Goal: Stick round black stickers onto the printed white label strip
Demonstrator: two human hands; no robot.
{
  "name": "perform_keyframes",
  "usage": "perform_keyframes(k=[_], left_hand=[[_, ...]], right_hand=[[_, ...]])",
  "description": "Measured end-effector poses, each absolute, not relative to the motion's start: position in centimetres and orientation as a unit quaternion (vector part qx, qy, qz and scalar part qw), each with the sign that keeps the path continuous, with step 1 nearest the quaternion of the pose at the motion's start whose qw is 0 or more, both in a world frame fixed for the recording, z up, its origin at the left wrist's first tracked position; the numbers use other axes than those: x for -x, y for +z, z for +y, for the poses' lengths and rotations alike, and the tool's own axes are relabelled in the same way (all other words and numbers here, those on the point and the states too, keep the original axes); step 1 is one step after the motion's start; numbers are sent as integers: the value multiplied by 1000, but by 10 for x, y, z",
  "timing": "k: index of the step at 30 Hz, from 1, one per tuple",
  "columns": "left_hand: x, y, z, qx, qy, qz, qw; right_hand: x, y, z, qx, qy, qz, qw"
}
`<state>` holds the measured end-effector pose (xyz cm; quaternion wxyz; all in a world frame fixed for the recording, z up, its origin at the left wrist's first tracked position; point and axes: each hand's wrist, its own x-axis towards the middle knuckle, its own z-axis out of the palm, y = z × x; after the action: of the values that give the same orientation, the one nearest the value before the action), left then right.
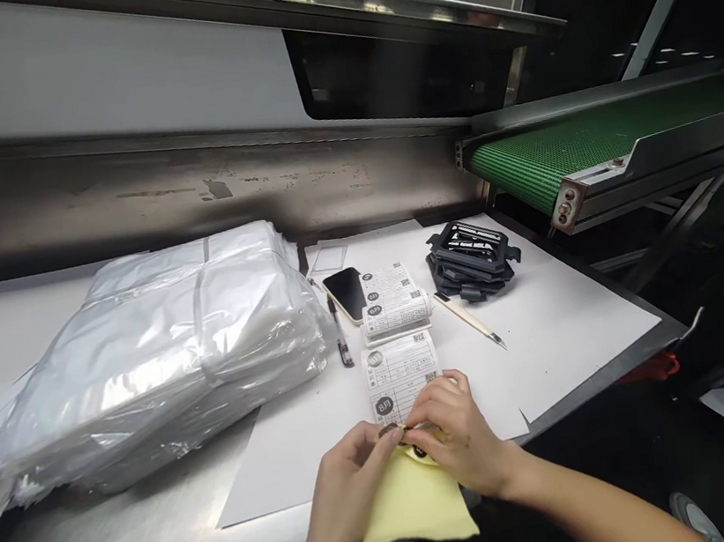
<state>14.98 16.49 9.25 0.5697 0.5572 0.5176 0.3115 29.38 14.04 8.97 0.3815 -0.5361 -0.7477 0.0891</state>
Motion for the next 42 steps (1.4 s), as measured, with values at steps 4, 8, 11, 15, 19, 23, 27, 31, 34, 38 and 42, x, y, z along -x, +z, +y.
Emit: perform_keyframes(k=[4, 8, 11, 15, 19, 23, 27, 31, 34, 38, 42], left_hand=[[-152, 92, 164, -541, 307, 536, 571], [-151, 93, 170, -519, 311, 547, 579], [-144, 99, 170, -489, 306, 539, 614], [-132, 88, 147, -643, 281, 466, 539], [-139, 56, 122, -928, 273, 230, 108], [-164, 48, 115, -948, 190, 254, -21], [-181, 59, 111, -933, 200, 298, -9], [-182, 60, 108, -926, 215, 311, -1], [-182, 59, 107, -927, 210, 309, -6], [-181, 64, 109, -924, 204, 322, 9], [-176, 71, 121, -932, 190, 306, 50]], right_hand=[[-289, 85, 138, 521, -18, -767, 375], [-289, 87, 136, 500, 3, -775, 386], [-295, 91, 138, 532, 112, -737, 401], [-311, 94, 153, 557, 164, -727, 367], [-323, 102, 174, 555, 184, -737, 340], [-324, 115, 176, 575, 180, -725, 334], [-321, 113, 165, 604, 172, -709, 321], [-320, 98, 163, 628, 158, -708, 281], [-317, 93, 167, 637, 136, -716, 251], [-319, 93, 175, 667, 80, -706, 225], [-329, 96, 182, 663, 70, -711, 224]])
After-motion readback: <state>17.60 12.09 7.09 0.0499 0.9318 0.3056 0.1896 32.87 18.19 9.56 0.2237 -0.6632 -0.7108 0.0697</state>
